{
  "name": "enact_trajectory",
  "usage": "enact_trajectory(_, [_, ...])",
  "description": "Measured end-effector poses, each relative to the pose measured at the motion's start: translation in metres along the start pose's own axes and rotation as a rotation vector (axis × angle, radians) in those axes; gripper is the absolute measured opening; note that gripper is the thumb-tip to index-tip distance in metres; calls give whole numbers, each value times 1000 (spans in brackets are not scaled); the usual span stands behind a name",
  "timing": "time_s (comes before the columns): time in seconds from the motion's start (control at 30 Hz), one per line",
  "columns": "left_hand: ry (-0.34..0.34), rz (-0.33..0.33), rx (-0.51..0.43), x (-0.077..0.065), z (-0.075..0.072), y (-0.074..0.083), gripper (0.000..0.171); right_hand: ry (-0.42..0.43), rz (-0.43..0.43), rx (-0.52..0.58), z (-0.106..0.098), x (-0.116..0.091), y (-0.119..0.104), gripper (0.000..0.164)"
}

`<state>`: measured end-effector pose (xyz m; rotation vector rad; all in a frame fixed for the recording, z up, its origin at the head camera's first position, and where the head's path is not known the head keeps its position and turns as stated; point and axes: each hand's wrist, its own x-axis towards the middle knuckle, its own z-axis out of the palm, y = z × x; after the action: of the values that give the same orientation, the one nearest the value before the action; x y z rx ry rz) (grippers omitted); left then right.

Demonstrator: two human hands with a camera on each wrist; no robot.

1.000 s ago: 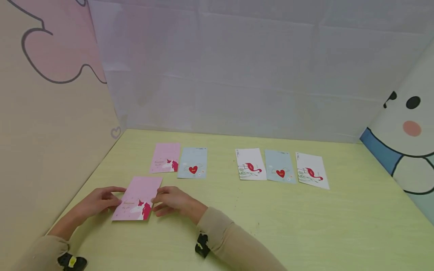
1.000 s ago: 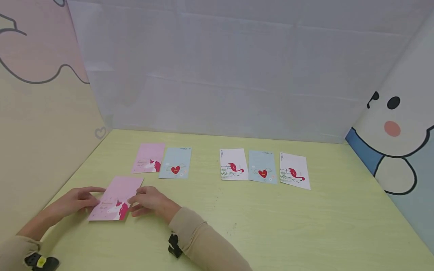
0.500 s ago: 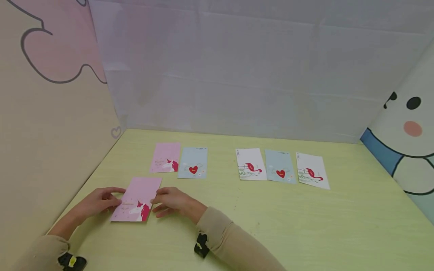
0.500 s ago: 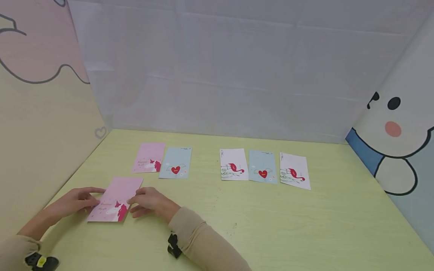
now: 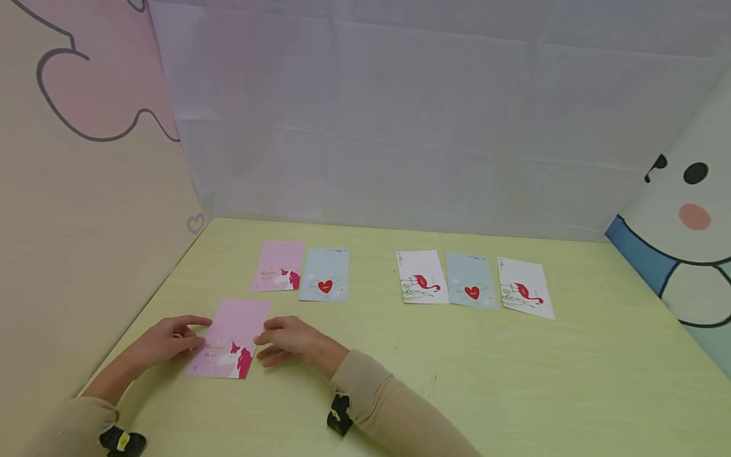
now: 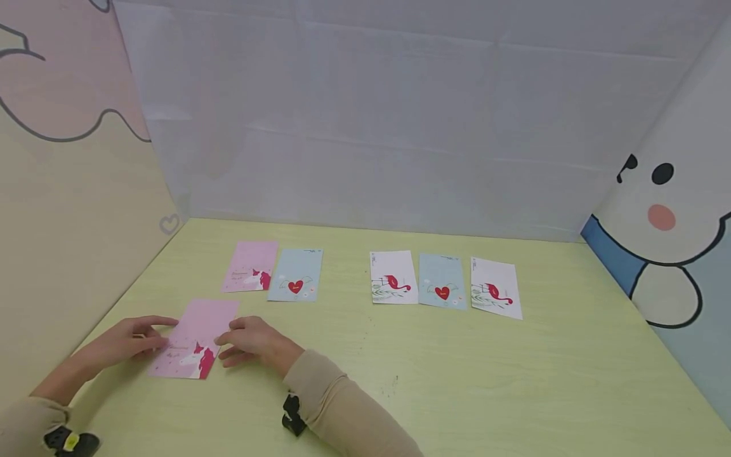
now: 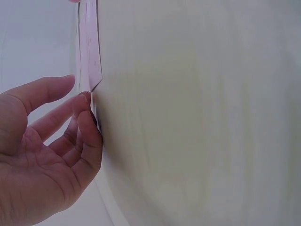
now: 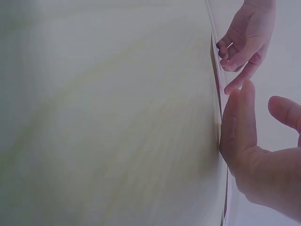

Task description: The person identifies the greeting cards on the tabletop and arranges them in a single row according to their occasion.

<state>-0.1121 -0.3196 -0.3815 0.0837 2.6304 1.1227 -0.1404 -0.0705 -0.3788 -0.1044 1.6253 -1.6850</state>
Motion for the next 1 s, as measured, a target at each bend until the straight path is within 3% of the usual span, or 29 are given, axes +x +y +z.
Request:
enact_trajectory(0.13, [14, -18, 15, 1, 0, 1, 41, 24, -31, 10, -3, -3, -3, 42])
enact_trajectory(0.27, [77, -23, 27, 3, 2, 4, 42, 85, -103, 26, -12, -2, -7, 38])
enact_trajectory(0.43, [183, 39, 30, 7, 4, 12, 39, 153, -173, 59, -30, 2, -11, 36])
enact_trajectory(0.6, [245, 93, 2, 13, 7, 25, 38, 179, -217, 87, -52, 0, -14, 38])
enact_trajectory(0.8, [323, 138, -36, 26, 17, 30, 39, 231, -219, 97, -77, -3, -15, 37])
enact_trajectory(1.0, [355, 184, -54, 34, 26, 40, 36, 260, -212, 106, -94, -8, -15, 34])
